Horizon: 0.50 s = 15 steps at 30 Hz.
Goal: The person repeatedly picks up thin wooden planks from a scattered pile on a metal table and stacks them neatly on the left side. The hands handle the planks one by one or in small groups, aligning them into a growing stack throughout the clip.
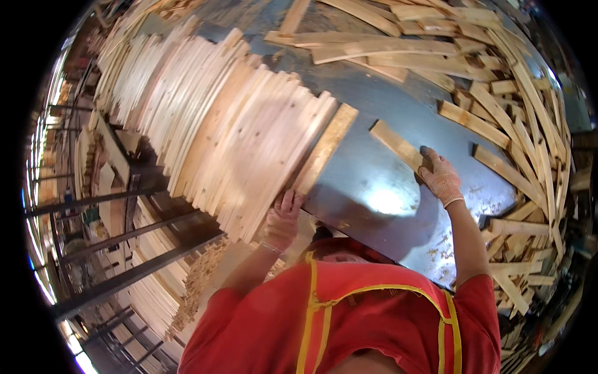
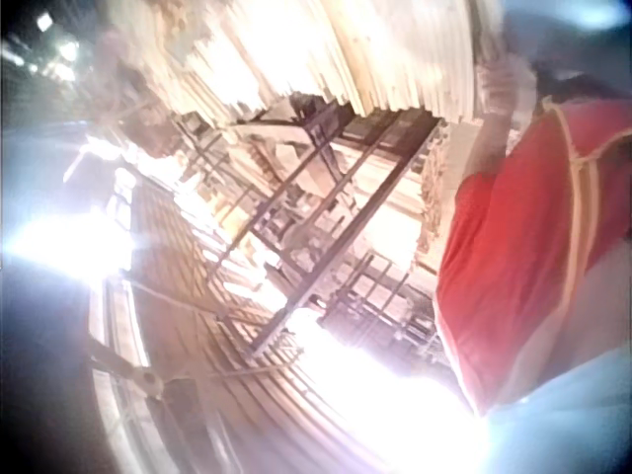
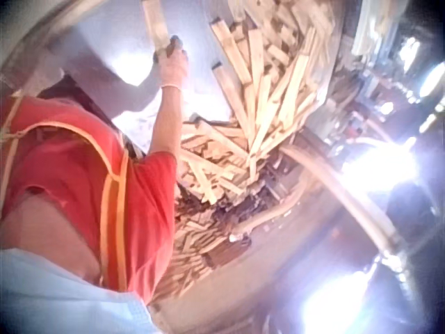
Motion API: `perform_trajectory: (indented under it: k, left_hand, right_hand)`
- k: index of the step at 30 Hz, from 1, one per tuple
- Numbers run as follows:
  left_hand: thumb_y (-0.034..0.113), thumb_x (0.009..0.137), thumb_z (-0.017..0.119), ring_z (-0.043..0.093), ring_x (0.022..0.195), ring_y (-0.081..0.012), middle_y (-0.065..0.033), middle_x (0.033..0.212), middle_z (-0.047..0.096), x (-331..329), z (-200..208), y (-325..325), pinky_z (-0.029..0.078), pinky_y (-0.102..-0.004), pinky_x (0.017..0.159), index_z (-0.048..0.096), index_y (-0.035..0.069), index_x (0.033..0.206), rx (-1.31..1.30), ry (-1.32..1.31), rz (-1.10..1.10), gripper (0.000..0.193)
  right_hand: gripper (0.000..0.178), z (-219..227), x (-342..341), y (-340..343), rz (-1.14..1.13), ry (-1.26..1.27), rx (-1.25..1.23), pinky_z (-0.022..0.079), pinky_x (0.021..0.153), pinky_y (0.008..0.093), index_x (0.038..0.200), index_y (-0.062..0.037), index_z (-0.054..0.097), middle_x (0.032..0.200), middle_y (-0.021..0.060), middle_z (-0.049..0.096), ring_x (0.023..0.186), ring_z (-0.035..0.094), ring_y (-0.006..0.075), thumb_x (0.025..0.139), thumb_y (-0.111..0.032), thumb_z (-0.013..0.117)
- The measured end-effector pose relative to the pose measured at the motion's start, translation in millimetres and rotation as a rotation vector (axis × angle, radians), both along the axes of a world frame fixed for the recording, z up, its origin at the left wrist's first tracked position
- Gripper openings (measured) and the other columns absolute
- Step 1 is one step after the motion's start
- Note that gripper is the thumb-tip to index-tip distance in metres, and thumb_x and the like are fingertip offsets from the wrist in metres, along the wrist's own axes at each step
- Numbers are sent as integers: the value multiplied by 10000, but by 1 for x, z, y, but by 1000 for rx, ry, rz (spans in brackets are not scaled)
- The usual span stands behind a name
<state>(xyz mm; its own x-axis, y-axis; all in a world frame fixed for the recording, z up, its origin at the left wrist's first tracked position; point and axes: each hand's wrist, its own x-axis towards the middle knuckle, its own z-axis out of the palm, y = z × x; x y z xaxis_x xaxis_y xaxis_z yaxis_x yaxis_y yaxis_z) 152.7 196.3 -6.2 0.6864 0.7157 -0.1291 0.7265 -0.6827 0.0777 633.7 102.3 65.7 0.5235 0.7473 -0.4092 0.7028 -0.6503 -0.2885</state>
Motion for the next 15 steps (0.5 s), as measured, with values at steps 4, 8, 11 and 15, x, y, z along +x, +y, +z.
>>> perform_trajectory:
  k: [4, 8, 11, 15]
  left_hand:
    - [101, 880, 635, 515, 1450, -398, -225, 1616, 455, 23, 46, 6, 497, -473, 1148, 472, 78, 1572, -318, -299, 188, 711]
    - [44, 870, 581, 579, 1363, -456, -276, 1574, 491, -1, 96, 22, 518, -462, 1135, 460, 30, 1578, -572, -614, 313, 719]
    - [32, 843, 596, 595, 1318, -480, -303, 1530, 518, -23, 112, 47, 508, -465, 1128, 445, -2, 1584, -555, -716, 499, 757]
    - [54, 828, 619, 599, 1305, -474, -320, 1474, 540, -35, 82, 90, 515, -471, 1108, 444, -19, 1567, -481, -694, 626, 763]
  right_hand:
    - [804, -11, -27, 28, 3, 26, 190, 504, 1101, 472, 1619, -170, 456, 1379, 222, 650, 1275, 625, 437, 914, -373, 785]
    - [828, -18, -52, 7, 77, -59, 82, 529, 1046, 453, 1647, -115, 407, 1369, 228, 656, 1204, 666, 405, 932, -294, 784]
    - [845, -25, -80, 32, -224, 436, 315, 553, 970, 387, 1660, -42, 360, 1317, 199, 676, 1136, 684, 297, 959, -274, 770]
    - [845, -48, -177, 96, -410, 775, 497, 565, 864, 323, 1639, 27, 362, 1209, 154, 725, 1022, 677, 187, 992, -343, 759]
